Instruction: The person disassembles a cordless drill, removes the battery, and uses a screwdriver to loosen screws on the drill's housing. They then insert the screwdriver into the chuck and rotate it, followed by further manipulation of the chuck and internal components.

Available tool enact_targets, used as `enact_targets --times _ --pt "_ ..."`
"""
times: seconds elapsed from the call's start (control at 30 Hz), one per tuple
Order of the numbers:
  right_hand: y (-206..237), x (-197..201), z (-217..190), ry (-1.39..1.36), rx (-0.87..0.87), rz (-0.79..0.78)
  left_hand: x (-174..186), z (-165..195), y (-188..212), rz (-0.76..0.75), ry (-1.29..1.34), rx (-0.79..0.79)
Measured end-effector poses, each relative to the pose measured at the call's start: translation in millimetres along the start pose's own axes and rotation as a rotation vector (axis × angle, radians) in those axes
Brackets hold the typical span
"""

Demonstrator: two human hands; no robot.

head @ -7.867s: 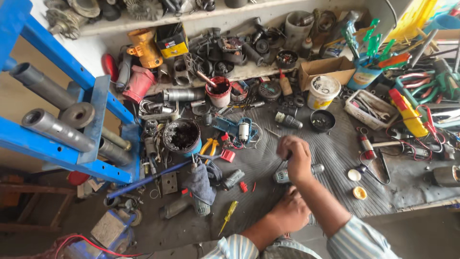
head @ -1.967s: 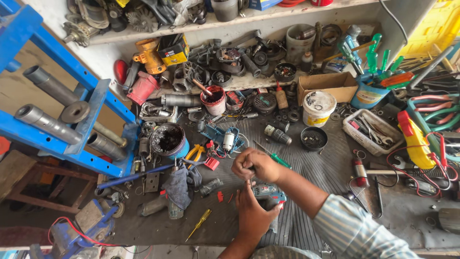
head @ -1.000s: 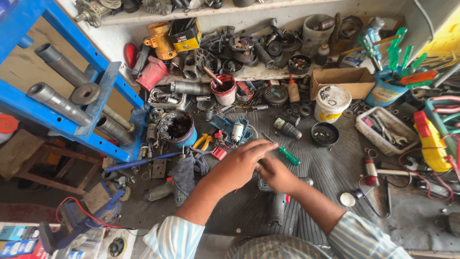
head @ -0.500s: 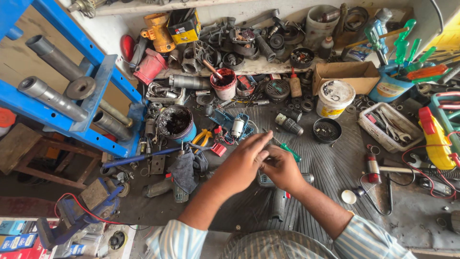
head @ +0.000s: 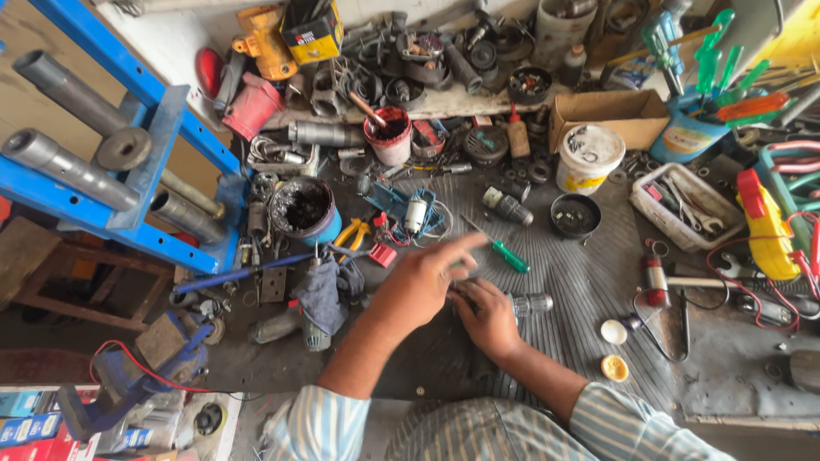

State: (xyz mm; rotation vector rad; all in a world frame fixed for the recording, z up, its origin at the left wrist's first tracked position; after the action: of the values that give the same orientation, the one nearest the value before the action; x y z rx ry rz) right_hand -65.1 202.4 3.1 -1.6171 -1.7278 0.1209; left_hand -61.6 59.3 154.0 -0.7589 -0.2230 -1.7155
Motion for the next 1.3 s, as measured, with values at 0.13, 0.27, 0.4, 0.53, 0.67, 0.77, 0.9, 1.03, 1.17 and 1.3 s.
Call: enact_targets --times 0.13,0.27,0.4,0.53,0.67,0.77,0.9,1.03,1.17,1.3 --pt "-1.5 0.3 -1.2 -0.015 -0.04 0.009 -11.8 6.9 7.2 0.365 -0.286 -0.114" --pt "-2.7 -2.0 -0.8 0.027 -0.085 -0.012 -4.5 5.9 6.6 0.212 -0.218 -0.089" --pt "-3.0 -2.4 -2.6 0.05 -0.089 0.0 16.2 10.6 3.2 0.106 0.041 -0.355" --pt "-2.8 -0.6 -6.0 0.023 -0.083 0.001 3.4 8.2 3.6 0.146 -0.004 -0.115" --pt "-2.8 4.5 -8.8 -0.054 -0.033 0.036 -16.7 17.0 10.9 0.373 -0.285 -0.137" --pt "-3.1 5.3 -7.1 -0.066 -0.079 0.023 -16.8 17.8 9.9 0.374 -0.412 -0.162" --pt "-4.3 2.9 -5.0 0.024 -0.135 -0.001 0.7 8.3 1.4 0.139 -0.174 -0.212" --pt "-4.5 1.4 -7.2 0.003 -0.098 0.002 5.2 -1.3 -5.7 -0.022 0.109 -0.17" --pt "-2.5 1.1 -6.5 0.078 -0.115 -0.02 -13.1 6.1 0.1 0.337 -0.207 -0.126" --pt "-2.3 1.7 -4.9 0.108 -0.131 -0.044 -29.3 20.9 3.1 0.457 -0.415 -0.199"
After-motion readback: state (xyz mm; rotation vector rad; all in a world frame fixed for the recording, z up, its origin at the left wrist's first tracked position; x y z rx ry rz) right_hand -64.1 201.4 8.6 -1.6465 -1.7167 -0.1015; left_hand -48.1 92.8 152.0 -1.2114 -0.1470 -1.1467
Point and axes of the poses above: each hand's wrist, its own y-axis away from the middle knuckle, its own x-axis out of the back of the hand, z = x × y, the point moved 3 cm from there along -y, towards the middle knuckle, and after that the axes turned 2 degrees about x, right-handed, at the moved point
